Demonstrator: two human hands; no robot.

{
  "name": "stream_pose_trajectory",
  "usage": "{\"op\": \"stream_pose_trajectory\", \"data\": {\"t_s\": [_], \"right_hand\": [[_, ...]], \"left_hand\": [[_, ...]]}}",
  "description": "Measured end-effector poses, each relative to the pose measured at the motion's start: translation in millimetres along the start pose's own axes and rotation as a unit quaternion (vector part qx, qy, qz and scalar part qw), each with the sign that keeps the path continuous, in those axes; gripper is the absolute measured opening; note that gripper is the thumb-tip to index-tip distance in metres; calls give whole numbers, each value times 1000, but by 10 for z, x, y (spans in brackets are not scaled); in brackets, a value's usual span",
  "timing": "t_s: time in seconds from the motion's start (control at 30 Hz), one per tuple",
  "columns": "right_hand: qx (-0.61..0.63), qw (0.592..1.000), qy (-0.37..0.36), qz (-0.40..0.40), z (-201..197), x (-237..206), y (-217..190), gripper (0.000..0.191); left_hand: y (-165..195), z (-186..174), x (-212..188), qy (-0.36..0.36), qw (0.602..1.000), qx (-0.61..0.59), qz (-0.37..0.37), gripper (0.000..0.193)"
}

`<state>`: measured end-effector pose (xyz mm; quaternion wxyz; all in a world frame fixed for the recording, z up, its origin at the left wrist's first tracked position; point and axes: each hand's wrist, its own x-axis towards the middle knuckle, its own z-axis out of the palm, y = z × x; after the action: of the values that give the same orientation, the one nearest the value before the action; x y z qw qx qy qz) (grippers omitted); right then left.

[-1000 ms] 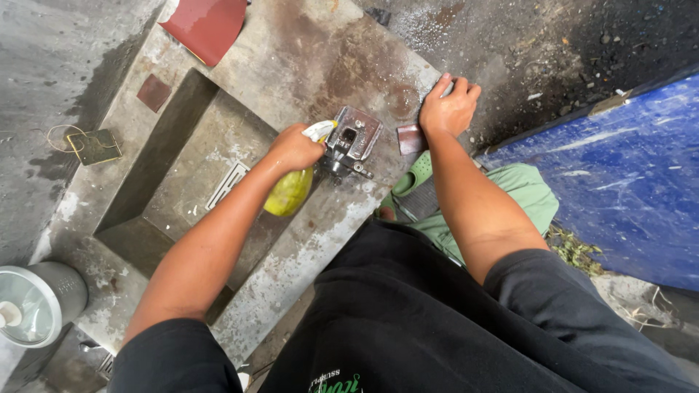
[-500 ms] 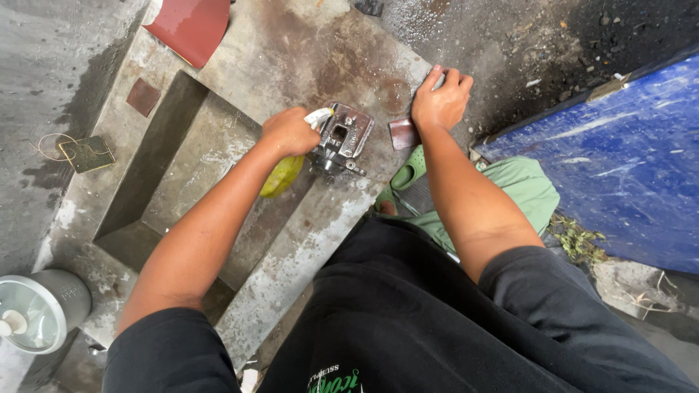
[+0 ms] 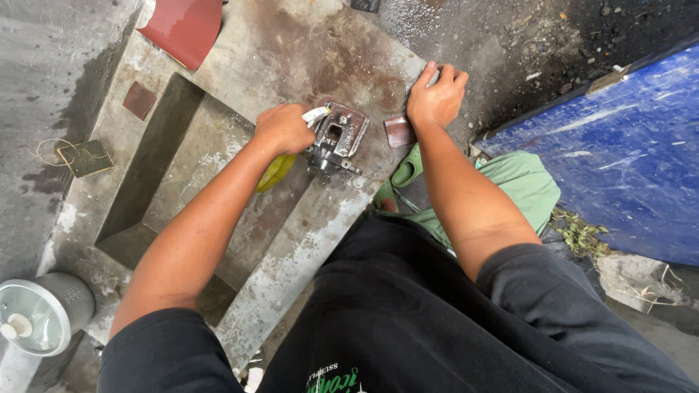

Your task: The person scrubs a small metal part with a sanding block on a concrete sink surface, then sprays it with a cleaning solution and continues scrubbing. The person uses both hands to hold and rub the part, occasionally adjusting its position.

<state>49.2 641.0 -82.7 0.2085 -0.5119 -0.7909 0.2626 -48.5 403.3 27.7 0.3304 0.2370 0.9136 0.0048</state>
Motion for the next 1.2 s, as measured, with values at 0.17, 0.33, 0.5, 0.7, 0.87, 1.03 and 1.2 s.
{"op": "stream_pose_trajectory", "data": {"t_s": [0.17,0.33,0.5,0.7,0.87,1.03,1.2], "right_hand": [[2,1000,1,3,-39,7,-21,31],[1,1000,5,-2,-68,14,-38,30],[8,1000,10,-4,-88,17,-48,30],[13,1000,2,-5,-95,9,-31,31],[11,1000,8,-13,-82,15,-15,31],[8,1000,14,-8,-82,29,-17,31],[7,1000,3,-2,-88,45,-3,30]], "left_hand": [[10,-26,-48,-25,999,36,-22,36],[-9,-39,-115,-12,1000,-7,-3,36],[-73,-11,-160,-12,1000,-20,3,35],[-180,25,-214,-17,998,-44,-42,31],[-218,36,-209,-8,997,-79,-21,33],[-222,60,-158,-9,997,-63,-48,33],[-175,22,-138,2,996,-93,0,33]]}}
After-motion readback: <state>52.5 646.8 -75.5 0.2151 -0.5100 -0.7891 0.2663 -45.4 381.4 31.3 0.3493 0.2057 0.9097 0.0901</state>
